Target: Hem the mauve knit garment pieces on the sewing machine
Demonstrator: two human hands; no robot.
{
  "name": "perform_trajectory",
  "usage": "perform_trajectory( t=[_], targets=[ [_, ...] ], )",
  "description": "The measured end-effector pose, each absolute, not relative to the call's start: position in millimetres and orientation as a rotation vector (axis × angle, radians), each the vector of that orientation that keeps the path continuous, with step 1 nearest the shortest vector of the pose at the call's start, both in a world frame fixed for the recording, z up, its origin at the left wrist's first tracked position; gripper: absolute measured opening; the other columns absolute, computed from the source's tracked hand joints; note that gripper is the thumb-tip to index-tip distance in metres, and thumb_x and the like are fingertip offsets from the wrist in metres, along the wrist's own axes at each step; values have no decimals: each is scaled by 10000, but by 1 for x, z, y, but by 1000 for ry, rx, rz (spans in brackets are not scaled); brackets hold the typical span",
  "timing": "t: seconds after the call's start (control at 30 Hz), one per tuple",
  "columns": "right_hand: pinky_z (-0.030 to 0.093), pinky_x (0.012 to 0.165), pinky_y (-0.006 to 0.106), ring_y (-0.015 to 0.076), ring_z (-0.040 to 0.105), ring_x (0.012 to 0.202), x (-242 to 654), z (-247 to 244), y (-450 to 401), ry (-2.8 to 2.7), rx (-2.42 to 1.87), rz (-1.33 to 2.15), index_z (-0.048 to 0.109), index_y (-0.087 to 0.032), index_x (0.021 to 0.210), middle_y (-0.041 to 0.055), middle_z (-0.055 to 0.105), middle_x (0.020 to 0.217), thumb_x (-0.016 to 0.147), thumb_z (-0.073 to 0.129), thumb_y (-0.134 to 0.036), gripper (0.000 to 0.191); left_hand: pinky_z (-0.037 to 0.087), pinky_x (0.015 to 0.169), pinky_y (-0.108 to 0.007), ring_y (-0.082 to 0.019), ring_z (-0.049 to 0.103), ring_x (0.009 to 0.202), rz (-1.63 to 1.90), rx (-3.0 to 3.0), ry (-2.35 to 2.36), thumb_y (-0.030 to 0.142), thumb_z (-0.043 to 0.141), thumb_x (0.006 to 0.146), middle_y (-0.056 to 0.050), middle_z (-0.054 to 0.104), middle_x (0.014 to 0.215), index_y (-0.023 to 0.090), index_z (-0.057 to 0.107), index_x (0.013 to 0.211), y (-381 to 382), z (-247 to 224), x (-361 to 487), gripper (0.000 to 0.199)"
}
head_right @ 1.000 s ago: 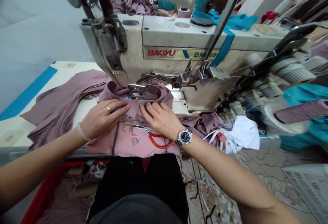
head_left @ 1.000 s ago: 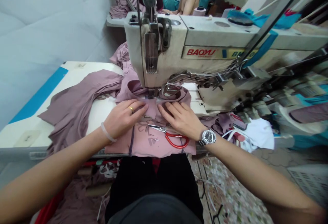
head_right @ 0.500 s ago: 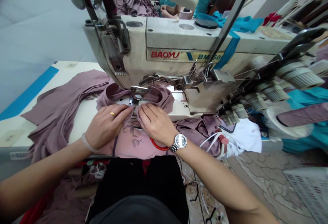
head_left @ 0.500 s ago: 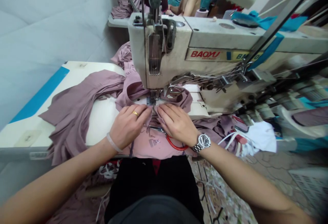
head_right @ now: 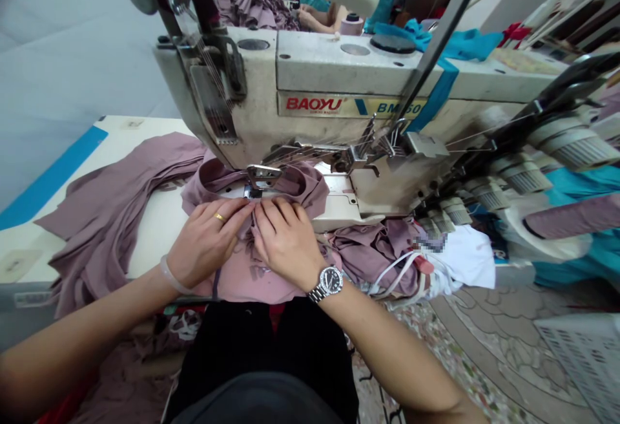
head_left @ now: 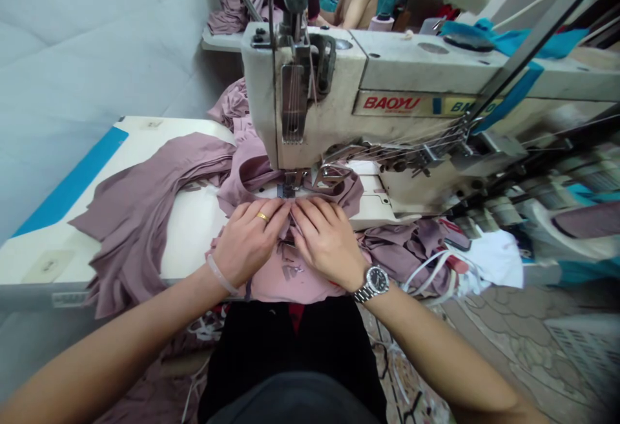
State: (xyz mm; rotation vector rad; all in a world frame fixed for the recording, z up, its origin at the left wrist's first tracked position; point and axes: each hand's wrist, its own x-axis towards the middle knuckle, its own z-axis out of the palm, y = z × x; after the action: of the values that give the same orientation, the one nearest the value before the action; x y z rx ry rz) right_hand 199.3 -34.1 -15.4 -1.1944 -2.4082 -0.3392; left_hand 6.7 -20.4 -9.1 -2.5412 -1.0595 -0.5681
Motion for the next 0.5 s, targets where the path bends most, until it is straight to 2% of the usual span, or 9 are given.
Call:
perform_trajectory(
  t=[0.5],
  targets=[
    [383, 992, 443, 273, 475, 1216, 201, -15, -32, -2403, -1189, -266, 557, -78, 1312, 117, 586, 1341, 979, 424, -268, 406, 446, 864, -390, -260, 553, 1107, -521, -2545, -1097, 143, 490, 921, -134, 593, 1287, 102, 570, 1306, -20, -8, 5, 396]
  ],
)
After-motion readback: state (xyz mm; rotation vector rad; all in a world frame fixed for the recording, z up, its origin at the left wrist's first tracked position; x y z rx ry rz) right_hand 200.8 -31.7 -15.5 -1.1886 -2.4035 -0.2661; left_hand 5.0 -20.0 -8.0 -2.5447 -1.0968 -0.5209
